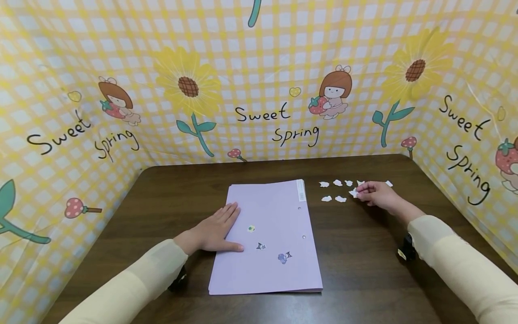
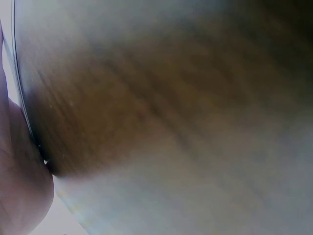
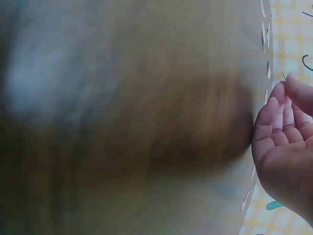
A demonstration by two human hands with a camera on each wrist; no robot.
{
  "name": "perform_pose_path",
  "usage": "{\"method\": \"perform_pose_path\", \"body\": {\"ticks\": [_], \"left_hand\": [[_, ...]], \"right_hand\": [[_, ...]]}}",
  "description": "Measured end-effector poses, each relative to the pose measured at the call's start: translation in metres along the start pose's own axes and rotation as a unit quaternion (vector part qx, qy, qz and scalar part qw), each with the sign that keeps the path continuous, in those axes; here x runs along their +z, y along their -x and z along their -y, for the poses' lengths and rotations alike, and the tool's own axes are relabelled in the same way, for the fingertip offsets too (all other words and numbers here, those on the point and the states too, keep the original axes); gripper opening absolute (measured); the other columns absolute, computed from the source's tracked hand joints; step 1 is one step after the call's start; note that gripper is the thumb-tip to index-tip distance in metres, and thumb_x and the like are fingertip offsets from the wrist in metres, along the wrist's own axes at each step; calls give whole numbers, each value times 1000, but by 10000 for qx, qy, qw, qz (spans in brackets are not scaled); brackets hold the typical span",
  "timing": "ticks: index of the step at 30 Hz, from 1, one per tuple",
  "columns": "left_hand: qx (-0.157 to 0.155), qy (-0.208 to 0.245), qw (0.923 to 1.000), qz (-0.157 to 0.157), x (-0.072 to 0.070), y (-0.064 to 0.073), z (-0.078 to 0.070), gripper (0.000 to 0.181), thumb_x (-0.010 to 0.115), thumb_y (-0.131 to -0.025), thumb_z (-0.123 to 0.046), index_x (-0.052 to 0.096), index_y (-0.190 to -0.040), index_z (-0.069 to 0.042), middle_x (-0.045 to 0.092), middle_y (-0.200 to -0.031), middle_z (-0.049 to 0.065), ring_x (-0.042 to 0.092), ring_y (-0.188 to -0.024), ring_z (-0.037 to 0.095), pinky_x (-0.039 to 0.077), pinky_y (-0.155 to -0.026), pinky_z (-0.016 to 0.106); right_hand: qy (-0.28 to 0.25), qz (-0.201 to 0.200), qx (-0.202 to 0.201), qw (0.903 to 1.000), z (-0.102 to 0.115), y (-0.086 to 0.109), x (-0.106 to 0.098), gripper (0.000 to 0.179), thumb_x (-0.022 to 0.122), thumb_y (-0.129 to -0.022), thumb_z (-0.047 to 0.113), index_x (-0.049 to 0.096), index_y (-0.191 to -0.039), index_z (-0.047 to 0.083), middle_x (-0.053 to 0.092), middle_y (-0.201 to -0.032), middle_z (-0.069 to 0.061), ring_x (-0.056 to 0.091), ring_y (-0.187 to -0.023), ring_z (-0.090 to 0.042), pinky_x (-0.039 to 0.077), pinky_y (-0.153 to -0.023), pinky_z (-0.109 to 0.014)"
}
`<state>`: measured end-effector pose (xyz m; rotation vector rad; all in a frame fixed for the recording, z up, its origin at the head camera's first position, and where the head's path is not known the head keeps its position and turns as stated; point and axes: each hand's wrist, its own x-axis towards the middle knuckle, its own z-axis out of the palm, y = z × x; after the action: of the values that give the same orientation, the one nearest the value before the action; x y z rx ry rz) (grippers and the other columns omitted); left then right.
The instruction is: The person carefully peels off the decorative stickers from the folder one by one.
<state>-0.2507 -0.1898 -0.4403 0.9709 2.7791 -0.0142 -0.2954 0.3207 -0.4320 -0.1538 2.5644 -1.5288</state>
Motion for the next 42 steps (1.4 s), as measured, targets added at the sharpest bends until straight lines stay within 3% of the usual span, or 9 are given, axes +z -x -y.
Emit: {"method": "perform_pose_path", "body": {"ticks": [12, 25, 42], "left_hand": [[-20, -20, 10000, -7, 4, -1, 2, 118, 37, -77, -87, 9, -155, -3, 1, -161, 15, 1, -147, 29, 11, -116, 44], [-17, -83, 10000, -32, 3, -2, 2, 120, 35, -77, -88, 9, -155, -1, 2, -161, 16, 1, -147, 29, 11, -116, 43], [-10, -41, 10000, -33, 4, -1, 2, 120, 35, -77, -88, 9, -155, -2, 2, -161, 16, 1, -147, 28, 11, -116, 43]], "right_hand": [[267, -73, -107, 9996, -7, 0, 3, 27, 67, -91, 7, 59, -108, -13, 67, -85, -4, 58, -72, -7, 50, -64, -25], [891, -98, -263, 9956, -4, -2, 5, 16, 68, -89, 6, 64, -96, -8, 64, -76, -1, 54, -67, -14, 48, -60, -25], [993, -130, -185, 9948, -6, -1, 7, 16, 69, -87, 7, 62, -93, -5, 61, -74, 1, 53, -69, -15, 47, -61, -26]]}}
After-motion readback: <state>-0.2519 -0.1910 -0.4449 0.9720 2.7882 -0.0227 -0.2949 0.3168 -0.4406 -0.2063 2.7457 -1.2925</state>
